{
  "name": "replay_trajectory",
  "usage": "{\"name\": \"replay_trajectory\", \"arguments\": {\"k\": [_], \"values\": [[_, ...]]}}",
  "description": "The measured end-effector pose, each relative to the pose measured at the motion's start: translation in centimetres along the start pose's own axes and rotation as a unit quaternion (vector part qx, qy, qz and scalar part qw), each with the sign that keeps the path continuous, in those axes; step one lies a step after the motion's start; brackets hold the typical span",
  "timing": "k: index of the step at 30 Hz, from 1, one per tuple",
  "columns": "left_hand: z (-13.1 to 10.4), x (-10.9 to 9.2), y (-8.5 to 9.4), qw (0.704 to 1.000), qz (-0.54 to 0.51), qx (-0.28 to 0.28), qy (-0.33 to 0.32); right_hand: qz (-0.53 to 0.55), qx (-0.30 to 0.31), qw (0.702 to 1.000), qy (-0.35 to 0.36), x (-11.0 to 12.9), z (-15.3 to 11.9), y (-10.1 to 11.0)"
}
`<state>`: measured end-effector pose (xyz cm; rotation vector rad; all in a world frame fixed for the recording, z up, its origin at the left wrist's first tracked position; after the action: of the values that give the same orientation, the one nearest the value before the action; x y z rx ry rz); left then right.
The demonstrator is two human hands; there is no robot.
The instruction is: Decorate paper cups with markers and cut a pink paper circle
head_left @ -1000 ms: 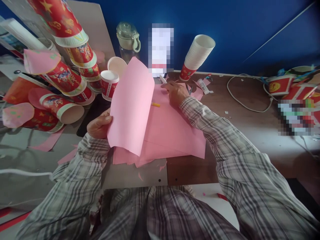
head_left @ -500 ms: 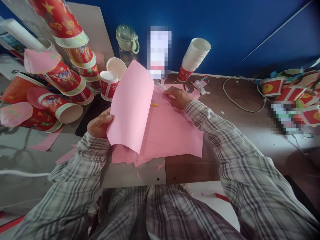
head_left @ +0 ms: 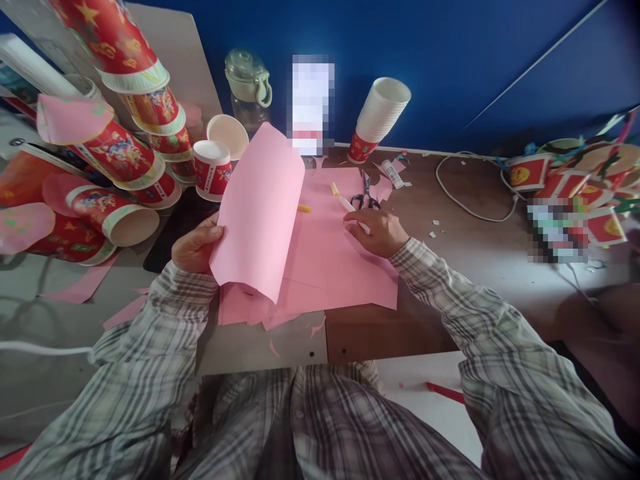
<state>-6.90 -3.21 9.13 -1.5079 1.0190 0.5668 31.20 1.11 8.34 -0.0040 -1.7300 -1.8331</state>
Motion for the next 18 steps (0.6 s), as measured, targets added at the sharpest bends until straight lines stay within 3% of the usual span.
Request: {"name": "replay_trajectory", "arguments": {"k": [7, 18], "values": [[0.0, 0.3, -0.3, 0.999, -0.014, -0.05, -0.011, -0.009, 0.052, 0.996, -0.069, 1.4, 1.5, -0.2], [0.0, 0.3, -0.4, 1.0, 0.02, -0.014, -0.007, -0.053, 0.066, 0.992, -0.092, 2.2, 4.0, -0.3]]}}
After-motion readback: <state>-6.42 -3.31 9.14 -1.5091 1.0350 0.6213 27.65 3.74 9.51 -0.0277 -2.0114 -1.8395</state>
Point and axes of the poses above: each hand's wrist, its own z-axis towards the middle knuckle, its own y-axis out of the back of the hand, x = y × z, the point moved 2 cm from there along z, towards the middle knuckle, and after that the axes turned 6 degrees about z, right-handed, at the moved point
